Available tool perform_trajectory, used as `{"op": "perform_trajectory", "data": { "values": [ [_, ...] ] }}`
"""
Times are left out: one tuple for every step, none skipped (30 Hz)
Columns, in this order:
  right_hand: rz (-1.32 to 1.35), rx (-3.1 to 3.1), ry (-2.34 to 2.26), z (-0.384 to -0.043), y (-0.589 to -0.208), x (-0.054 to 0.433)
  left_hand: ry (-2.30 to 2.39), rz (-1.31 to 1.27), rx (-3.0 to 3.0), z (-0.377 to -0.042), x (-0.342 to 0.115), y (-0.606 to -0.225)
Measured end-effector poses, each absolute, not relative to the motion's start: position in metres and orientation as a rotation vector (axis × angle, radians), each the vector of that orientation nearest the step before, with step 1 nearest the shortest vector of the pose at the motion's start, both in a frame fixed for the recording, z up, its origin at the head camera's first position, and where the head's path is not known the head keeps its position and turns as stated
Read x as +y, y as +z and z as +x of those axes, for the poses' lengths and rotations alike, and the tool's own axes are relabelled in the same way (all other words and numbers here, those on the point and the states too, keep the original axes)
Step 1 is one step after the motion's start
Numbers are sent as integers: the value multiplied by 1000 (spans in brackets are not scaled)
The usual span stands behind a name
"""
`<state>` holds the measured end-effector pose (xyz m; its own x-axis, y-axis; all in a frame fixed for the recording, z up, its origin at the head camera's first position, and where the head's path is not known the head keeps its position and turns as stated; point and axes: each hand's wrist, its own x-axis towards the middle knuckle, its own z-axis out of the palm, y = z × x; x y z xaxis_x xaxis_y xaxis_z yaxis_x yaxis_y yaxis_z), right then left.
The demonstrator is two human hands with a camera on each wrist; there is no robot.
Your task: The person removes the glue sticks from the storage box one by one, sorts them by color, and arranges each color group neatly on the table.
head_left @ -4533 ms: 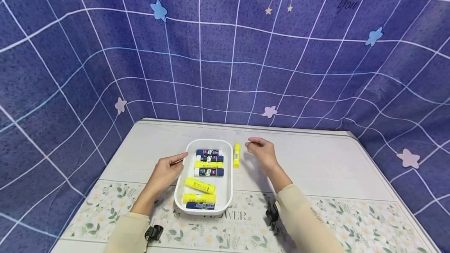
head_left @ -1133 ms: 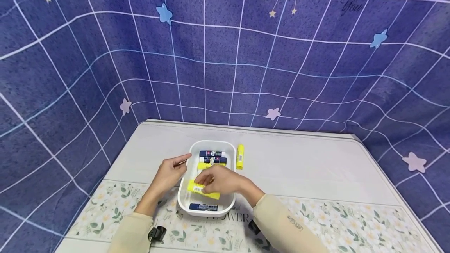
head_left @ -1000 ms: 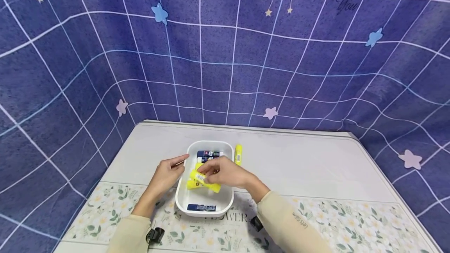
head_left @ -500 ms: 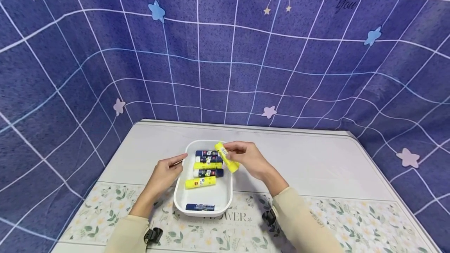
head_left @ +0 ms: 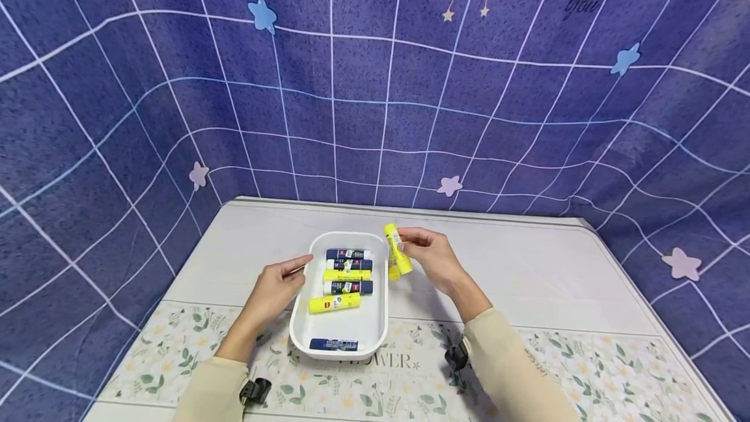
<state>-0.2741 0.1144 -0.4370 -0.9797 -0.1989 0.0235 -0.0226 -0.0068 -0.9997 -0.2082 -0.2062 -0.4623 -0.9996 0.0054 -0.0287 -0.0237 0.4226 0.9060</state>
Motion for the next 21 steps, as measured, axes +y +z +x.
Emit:
{"op": "perform_trajectory", "data": {
  "values": [
    [-213, 2112, -2153, -275, -437, 116, 1672, -18, 2629, -208, -206, -462],
    [-187, 2103, -2171, -277, -438, 118, 1670, -18, 2629, -208, -206, -462],
    [-156, 2096, -2189, -278, -438, 119, 1669, -18, 2629, -208, -206, -462],
    [-124, 2091, -2207, -279, -438, 121, 1667, -17, 2628, -208, -206, -462],
    [-90, 2091, -2222, -280, -439, 123, 1668, -20, 2628, -209, -206, -462],
    [-56, 2095, -2233, -281, -439, 124, 1670, -21, 2627, -209, -206, -462],
    [-27, 2100, -2243, -281, -440, 126, 1671, -22, 2626, -209, -206, -462],
    [4, 2107, -2253, -282, -441, 127, 1671, -21, 2626, -209, -206, -463],
    [35, 2115, -2265, -284, -442, 129, 1671, -19, 2626, -209, -206, -463],
    [61, 2119, -2277, -285, -444, 130, 1668, -18, 2627, -209, -206, -463],
    [83, 2122, -2286, -286, -446, 132, 1668, -18, 2627, -209, -207, -463],
    [110, 2122, -2293, -287, -448, 134, 1667, -19, 2626, -209, -207, -463],
    [139, 2127, -2293, -289, -450, 136, 1667, -20, 2625, -209, -206, -463],
    [167, 2125, -2297, -290, -453, 138, 1669, -21, 2623, -209, -206, -463],
    [192, 2115, -2308, -291, -456, 140, 1667, -23, 2622, -209, -206, -462],
    [215, 2107, -2317, -292, -458, 142, 1667, -24, 2619, -209, -206, -462],
    [235, 2105, -2322, -292, -461, 143, 1670, -25, 2616, -208, -206, -462],
    [258, 2102, -2329, -293, -463, 144, 1672, -26, 2612, -208, -206, -461],
    [277, 2100, -2339, -294, -465, 146, 1674, -26, 2610, -208, -206, -461],
    [291, 2096, -2353, -295, -468, 146, 1675, -26, 2607, -208, -206, -461],
    [305, 2097, -2364, -296, -470, 147, 1674, -24, 2608, -208, -206, -461]
  ]
}}
